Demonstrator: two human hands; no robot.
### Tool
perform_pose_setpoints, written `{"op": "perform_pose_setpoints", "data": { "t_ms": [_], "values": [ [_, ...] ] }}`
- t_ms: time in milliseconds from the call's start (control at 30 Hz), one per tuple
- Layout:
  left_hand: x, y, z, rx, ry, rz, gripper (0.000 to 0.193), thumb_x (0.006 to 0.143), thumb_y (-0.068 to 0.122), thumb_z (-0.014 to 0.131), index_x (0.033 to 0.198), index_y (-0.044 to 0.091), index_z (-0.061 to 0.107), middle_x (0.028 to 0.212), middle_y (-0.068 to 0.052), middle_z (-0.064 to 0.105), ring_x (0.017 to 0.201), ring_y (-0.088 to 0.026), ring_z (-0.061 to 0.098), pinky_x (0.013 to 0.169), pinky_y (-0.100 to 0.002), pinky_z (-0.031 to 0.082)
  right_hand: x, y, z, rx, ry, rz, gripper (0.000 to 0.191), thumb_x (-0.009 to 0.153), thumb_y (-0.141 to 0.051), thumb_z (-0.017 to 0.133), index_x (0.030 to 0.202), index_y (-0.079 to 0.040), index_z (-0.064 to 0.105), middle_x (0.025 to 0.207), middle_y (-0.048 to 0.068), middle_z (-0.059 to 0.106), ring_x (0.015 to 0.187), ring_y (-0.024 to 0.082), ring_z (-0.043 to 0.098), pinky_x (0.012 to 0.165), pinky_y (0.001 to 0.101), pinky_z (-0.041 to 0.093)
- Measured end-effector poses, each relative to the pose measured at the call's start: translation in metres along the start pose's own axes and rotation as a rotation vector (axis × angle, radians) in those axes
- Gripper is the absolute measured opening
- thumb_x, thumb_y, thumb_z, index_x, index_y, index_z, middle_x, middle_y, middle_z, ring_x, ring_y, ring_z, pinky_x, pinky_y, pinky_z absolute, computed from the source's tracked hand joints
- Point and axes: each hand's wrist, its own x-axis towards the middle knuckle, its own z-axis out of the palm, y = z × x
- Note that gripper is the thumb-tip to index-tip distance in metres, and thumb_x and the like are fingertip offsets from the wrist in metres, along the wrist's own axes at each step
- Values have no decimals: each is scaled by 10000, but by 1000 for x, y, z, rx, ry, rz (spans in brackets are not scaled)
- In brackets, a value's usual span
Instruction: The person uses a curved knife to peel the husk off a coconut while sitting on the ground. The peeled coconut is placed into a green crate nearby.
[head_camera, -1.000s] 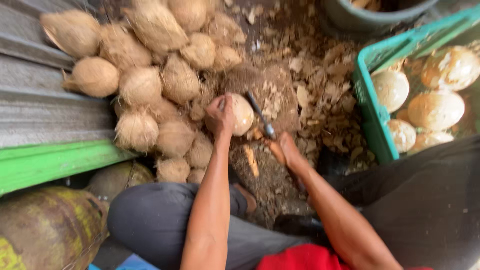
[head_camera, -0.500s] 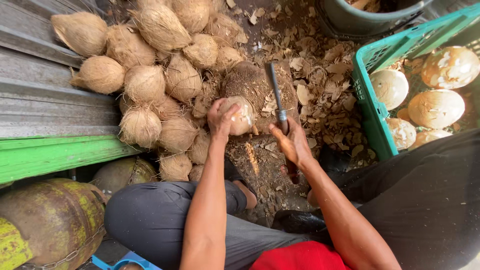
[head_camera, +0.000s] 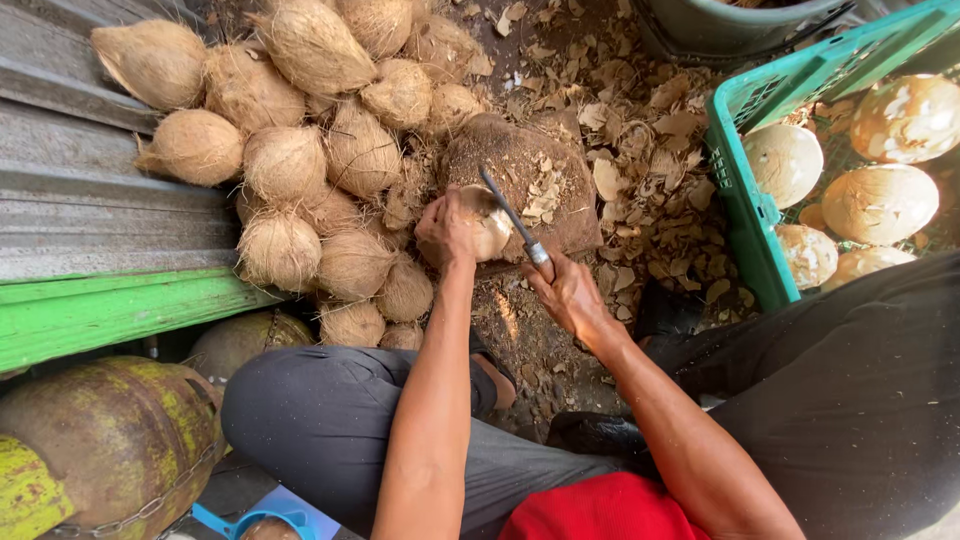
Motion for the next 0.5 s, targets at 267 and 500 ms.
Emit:
{"op": "perform_pose_setpoints", "data": {
  "t_ms": [267, 500],
  "values": [
    [-15, -2, 6, -22, -27, 83, 466, 894, 553, 590, 979, 122, 742, 881, -47, 732, 685, -181, 646, 595, -382, 523, 0, 10, -4, 35, 103, -226, 205, 1029, -200, 485, 955, -59, 615, 619, 67, 544, 472, 175, 489, 424, 374, 394],
    [-7, -24, 4, 4, -51, 241, 499, 873, 617, 587, 1015, 162, 735, 927, -22, 706, 784, -191, 683, 658, -406, 560, 29, 56, 10, -11, 120, -97, 355, 972, -323, 661, 867, 15, 648, 607, 40, 554, 523, 154, 539, 498, 378, 441]
  ]
}}
